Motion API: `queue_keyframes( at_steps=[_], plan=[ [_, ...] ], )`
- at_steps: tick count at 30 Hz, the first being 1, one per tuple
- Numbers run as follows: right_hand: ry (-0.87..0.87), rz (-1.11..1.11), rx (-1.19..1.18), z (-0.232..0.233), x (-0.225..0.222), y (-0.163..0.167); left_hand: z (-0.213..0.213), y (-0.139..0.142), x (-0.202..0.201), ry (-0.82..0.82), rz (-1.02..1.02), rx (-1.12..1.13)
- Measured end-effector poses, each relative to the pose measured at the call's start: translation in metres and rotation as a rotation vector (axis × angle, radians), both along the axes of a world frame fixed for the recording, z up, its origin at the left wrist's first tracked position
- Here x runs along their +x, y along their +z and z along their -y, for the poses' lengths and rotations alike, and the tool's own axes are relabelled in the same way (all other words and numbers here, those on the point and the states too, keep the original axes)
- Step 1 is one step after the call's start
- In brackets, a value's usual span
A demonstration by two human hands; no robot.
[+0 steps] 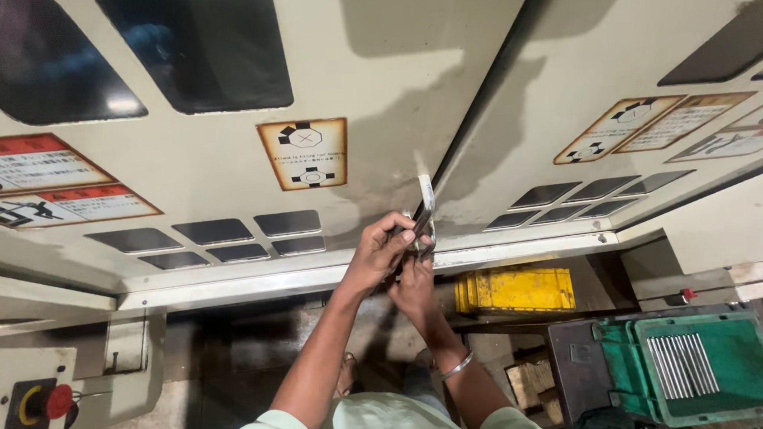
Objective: The person opens a machine door, retrieves a metal rod from inside, and places it into a green bin. They then pick up another metal rod from the bin, inspect it, and return it to the machine. The task involves repeated handling of metal rods between the machine and the bin.
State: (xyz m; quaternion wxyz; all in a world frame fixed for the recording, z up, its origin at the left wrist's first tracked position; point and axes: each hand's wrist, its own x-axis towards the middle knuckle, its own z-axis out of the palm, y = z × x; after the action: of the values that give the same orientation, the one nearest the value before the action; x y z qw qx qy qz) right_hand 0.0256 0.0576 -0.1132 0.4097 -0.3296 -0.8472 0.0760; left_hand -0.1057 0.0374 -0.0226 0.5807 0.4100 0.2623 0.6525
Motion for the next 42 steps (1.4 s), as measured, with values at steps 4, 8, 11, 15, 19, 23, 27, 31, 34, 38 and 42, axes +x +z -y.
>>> queue_keyframes(
  at_steps=[4, 8, 11, 15, 19, 23, 27, 31, 34, 38, 42],
  plan=[
    [0.009, -0.010, 0.000, 0.001, 0.001, -0.002, 0.000, -0.002, -0.001, 0.029, -0.051, 0.008],
    [0.025, -0.026, 0.043, 0.001, 0.000, 0.003, 0.004, 0.004, -0.001, 0.062, -0.141, 0.063],
    [0.046, -0.023, 0.086, 0.000, -0.001, 0.007, 0.010, 0.013, 0.007, 0.123, -0.232, 0.037],
    [0.043, -0.051, 0.078, -0.001, -0.002, 0.007, 0.018, 0.028, 0.020, 0.273, -0.396, 0.040],
    [0.057, -0.043, -0.039, -0.002, -0.001, 0.003, 0.022, 0.038, 0.026, 0.392, -0.515, 0.088],
    [0.042, -0.046, -0.038, -0.002, -0.001, 0.003, 0.022, 0.043, 0.027, 0.406, -0.524, 0.085],
    [0.030, -0.043, 0.030, -0.002, -0.001, 0.004, 0.022, 0.044, 0.028, 0.427, -0.545, 0.097],
    [0.087, -0.118, -0.089, -0.001, -0.001, 0.006, 0.025, 0.046, 0.031, 0.415, -0.634, -0.048],
    [0.077, -0.119, -0.125, -0.001, -0.001, 0.005, 0.026, 0.047, 0.032, 0.479, -0.622, 0.110],
    [0.069, -0.108, -0.109, -0.002, 0.000, 0.003, 0.026, 0.046, 0.031, 0.454, -0.641, 0.022],
    [0.071, -0.130, -0.169, -0.002, 0.001, -0.002, 0.024, 0.043, 0.031, 0.453, -0.612, 0.048]
  ],
)
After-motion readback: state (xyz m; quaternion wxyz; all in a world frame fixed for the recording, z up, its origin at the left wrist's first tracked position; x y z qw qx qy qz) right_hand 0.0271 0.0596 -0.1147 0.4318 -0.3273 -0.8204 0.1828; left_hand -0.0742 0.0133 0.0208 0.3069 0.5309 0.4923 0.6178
